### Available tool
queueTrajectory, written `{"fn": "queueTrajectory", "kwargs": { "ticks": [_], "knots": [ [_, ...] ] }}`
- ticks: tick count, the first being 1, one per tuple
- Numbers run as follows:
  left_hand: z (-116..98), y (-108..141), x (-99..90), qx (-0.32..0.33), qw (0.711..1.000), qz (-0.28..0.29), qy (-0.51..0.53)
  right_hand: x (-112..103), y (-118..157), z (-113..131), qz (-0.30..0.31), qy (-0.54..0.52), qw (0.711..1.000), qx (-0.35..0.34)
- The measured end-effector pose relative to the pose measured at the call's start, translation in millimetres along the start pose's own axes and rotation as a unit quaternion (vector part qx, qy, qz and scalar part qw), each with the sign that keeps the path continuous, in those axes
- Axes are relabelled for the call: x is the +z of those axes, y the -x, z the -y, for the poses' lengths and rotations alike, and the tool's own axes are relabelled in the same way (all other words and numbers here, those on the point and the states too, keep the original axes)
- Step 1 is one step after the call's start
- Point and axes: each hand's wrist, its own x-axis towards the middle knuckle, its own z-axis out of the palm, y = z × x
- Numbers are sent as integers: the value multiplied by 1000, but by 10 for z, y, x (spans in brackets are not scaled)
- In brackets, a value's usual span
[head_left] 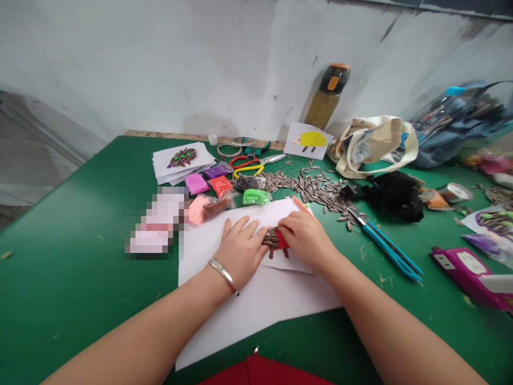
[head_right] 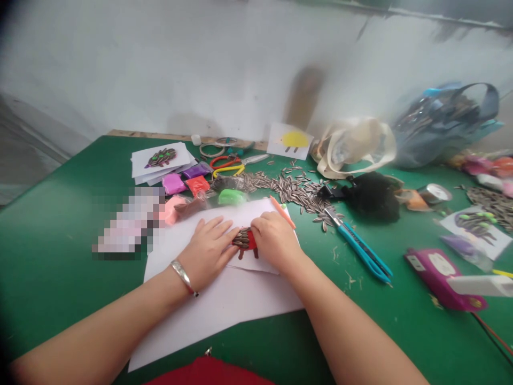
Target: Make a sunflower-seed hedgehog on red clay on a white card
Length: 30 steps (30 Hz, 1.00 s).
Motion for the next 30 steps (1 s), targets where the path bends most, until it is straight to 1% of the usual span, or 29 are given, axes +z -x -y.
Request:
{"fn": "queueTrajectory", "kwargs": {
  "ticks": [2,5,7,10,12,14,20,23,26,28,30],
  "knots": [
    [2,1,0,-1,1000,1,1,-47,-1,-90,-15,-6,1000,17],
    [4,4,0,-5,1000,3,4,-144,19,-327,-63,15,991,116],
    [6,5,-1,-6,1000,6,6,-193,38,-510,-88,37,978,188],
    [13,4,-4,-4,1000,6,7,-205,53,-730,-86,55,967,235],
    [17,2,-8,-3,1000,6,7,-183,48,-808,-73,65,964,247],
    [19,0,-11,-2,1000,9,7,-157,37,-832,-62,81,963,248],
    [12,-2,-25,-5,1000,17,9,-165,24,-753,-18,128,967,220],
    [11,-5,-33,-4,1000,19,10,-201,43,-745,-27,130,965,227],
    [12,-8,-36,-1,1000,16,10,-229,65,-773,-49,141,955,258],
    [11,-8,-34,-2,1000,17,10,-231,71,-792,-35,149,951,268],
    [8,-7,-33,-4,1000,20,10,-222,66,-799,-11,154,954,258]
  ]
}}
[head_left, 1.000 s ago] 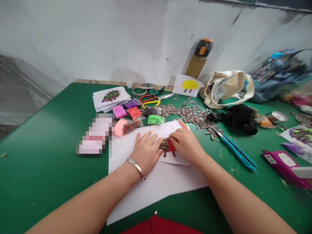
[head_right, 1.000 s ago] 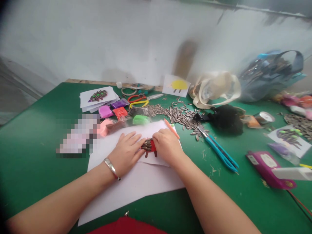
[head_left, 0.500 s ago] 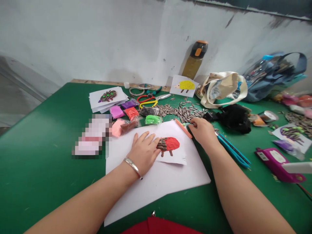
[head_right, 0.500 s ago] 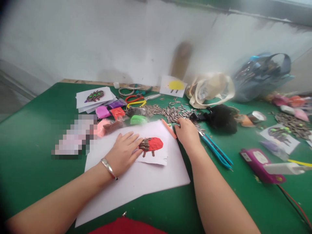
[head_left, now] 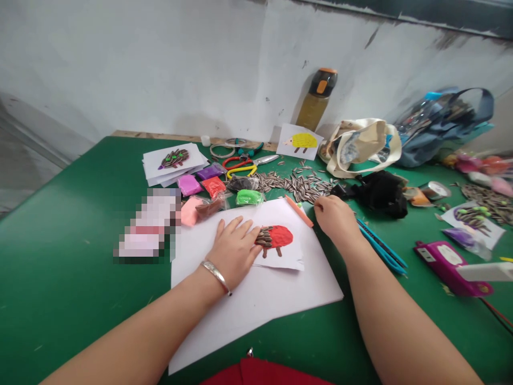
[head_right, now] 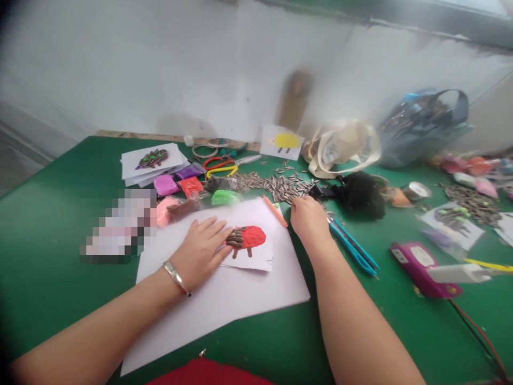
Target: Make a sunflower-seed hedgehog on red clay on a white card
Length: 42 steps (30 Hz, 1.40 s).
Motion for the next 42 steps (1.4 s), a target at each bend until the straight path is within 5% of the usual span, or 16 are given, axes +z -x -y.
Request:
{"fn": "queueTrajectory", "kwargs": {
  "ticks": [9,24,36,42],
  "knots": [
    [0,1,3,-2,1000,-6,4,-64,19,-39,4,-79,996,-33],
    [8,41,10,1,1000,-8,8,-13,21,-95,44,3,997,-69],
    [12,16,7,0,1000,-7,9,-251,52,-217,9,-91,995,36],
    [16,22,21,5,1000,-19,5,-221,80,-260,24,-33,999,13]
  ]
}}
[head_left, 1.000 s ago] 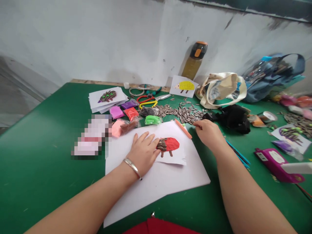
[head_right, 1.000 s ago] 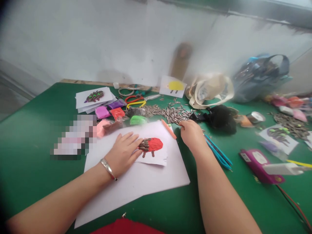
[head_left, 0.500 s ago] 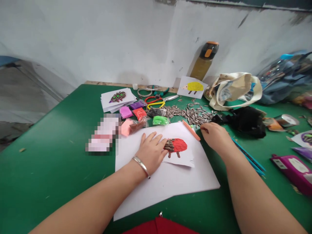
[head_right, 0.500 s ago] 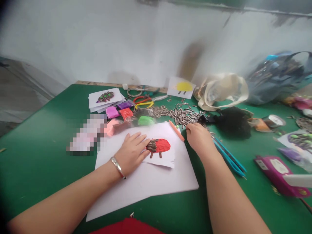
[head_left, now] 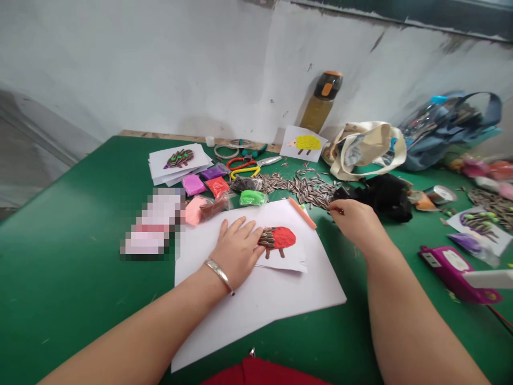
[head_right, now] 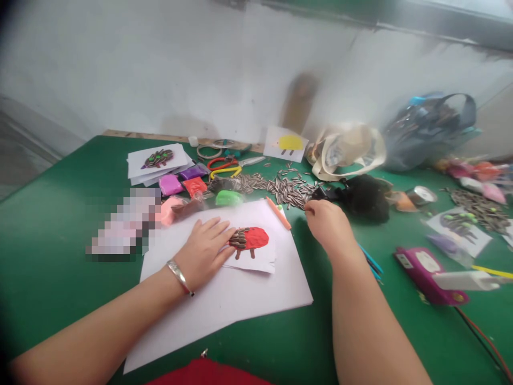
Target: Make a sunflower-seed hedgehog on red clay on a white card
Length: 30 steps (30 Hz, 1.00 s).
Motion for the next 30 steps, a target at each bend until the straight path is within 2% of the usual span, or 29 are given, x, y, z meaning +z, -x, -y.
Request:
{"fn": "queueTrajectory", "kwargs": {
  "ticks": [8,15,19,26,28,30],
  "knots": [
    [-7,-3,-10,0,1000,2,-2,152,-50,-1,19,58,998,-7],
    [-6,-7,-10,0,1000,6,-3,187,14,332,29,101,991,-78],
    [-17,-8,-23,-2,1000,7,-1,229,17,413,31,77,992,-95],
    [-15,3,-24,-6,1000,12,-1,188,-27,305,5,34,997,-68],
    [-8,3,-18,-5,1000,10,-1,111,23,343,-30,-22,998,-48],
    [-4,1,-12,-2,1000,8,-1,31,104,430,-47,-122,991,-30]
  ]
}}
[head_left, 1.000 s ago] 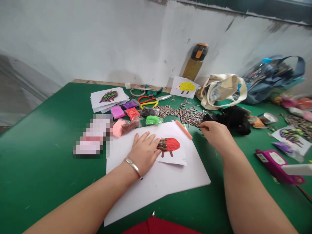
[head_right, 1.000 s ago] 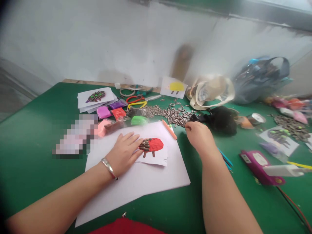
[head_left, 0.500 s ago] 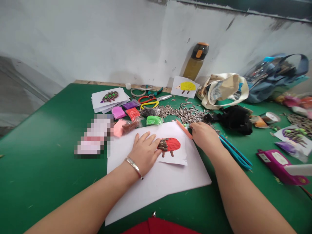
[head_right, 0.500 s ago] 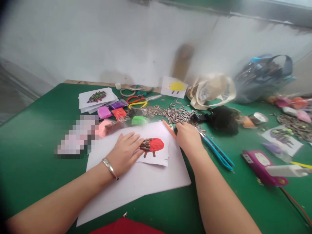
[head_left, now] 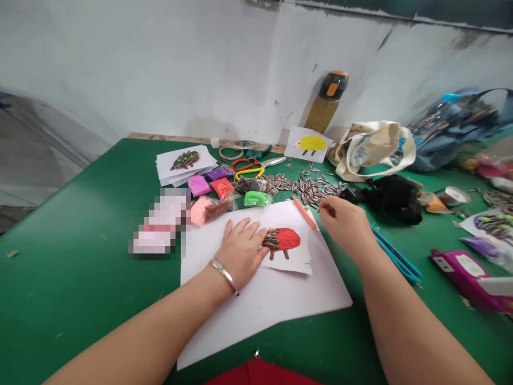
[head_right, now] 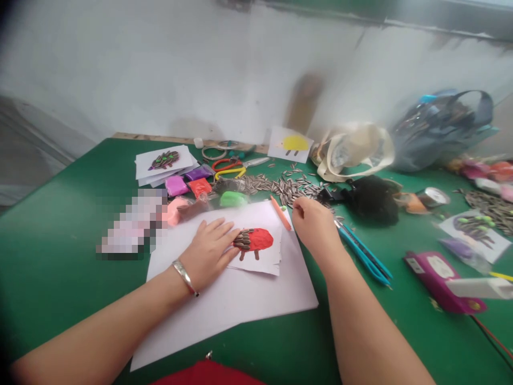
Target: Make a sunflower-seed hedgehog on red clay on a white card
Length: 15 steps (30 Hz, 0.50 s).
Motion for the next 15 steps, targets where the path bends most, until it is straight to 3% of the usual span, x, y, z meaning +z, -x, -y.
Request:
{"fn": "queueTrajectory", "kwargs": {
  "ticks": [4,11,15],
  "knots": [
    [-3,-9,-3,4,1000,-1,-1,-13,151,279,65,-202,977,3],
    [-12,-18,-18,8,1000,-7,-7,109,238,508,160,-177,970,-46],
    [-9,-17,-12,7,1000,-1,-6,119,252,506,157,-156,972,-80]
  ]
}}
